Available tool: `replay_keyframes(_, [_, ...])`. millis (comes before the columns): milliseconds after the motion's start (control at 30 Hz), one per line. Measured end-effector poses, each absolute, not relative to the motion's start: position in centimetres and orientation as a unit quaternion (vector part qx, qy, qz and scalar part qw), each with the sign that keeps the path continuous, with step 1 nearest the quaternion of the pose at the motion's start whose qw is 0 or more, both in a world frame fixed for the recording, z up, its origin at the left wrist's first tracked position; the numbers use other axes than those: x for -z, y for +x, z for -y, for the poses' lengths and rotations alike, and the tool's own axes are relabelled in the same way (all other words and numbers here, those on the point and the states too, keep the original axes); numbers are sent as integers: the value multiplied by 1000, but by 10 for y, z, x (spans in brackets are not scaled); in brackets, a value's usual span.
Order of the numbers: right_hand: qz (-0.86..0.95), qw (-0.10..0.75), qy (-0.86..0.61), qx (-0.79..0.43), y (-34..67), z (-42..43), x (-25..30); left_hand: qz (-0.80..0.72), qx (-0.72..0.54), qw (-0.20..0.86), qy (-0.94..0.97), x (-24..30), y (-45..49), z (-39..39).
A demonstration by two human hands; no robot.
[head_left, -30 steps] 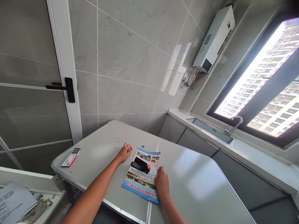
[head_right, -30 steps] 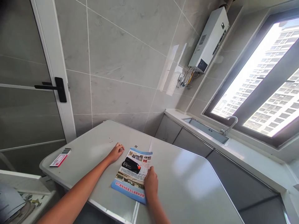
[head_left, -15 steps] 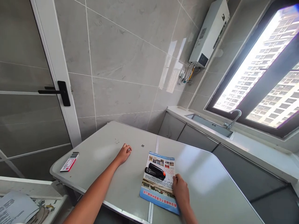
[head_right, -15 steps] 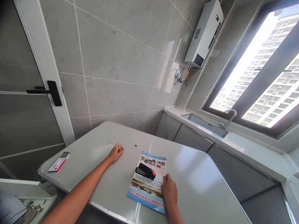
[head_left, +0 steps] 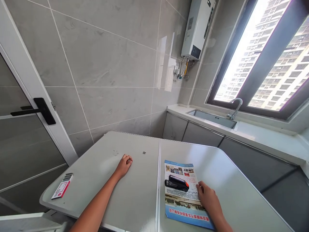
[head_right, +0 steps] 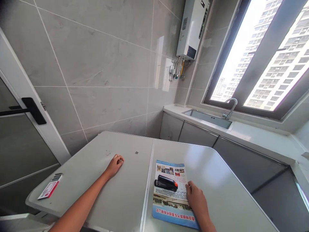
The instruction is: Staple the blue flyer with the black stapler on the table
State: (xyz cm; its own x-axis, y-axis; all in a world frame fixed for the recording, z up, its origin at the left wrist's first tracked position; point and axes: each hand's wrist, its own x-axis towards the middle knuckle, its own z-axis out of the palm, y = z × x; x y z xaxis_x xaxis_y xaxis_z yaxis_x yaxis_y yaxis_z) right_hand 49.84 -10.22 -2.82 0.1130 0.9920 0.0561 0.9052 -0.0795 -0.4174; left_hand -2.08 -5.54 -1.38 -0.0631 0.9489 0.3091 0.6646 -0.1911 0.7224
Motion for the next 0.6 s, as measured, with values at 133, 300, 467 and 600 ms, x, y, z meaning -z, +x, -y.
replay_keyframes(133, [648,196,-727,-116,496,105,27,-618,-382,177,664,10,-17,58])
replay_keyframes(300, [624,275,-719,-132,509,99,30,-636,-338,172,672,6,-10,61])
replay_keyframes(467, [620,303,-700,-183,532,51,21,-657,-314,156,668,6,-6,61])
replay_keyframes(600, [610,328,-686,-222,537,-1,10,-662,-297,144,674,4,-6,64])
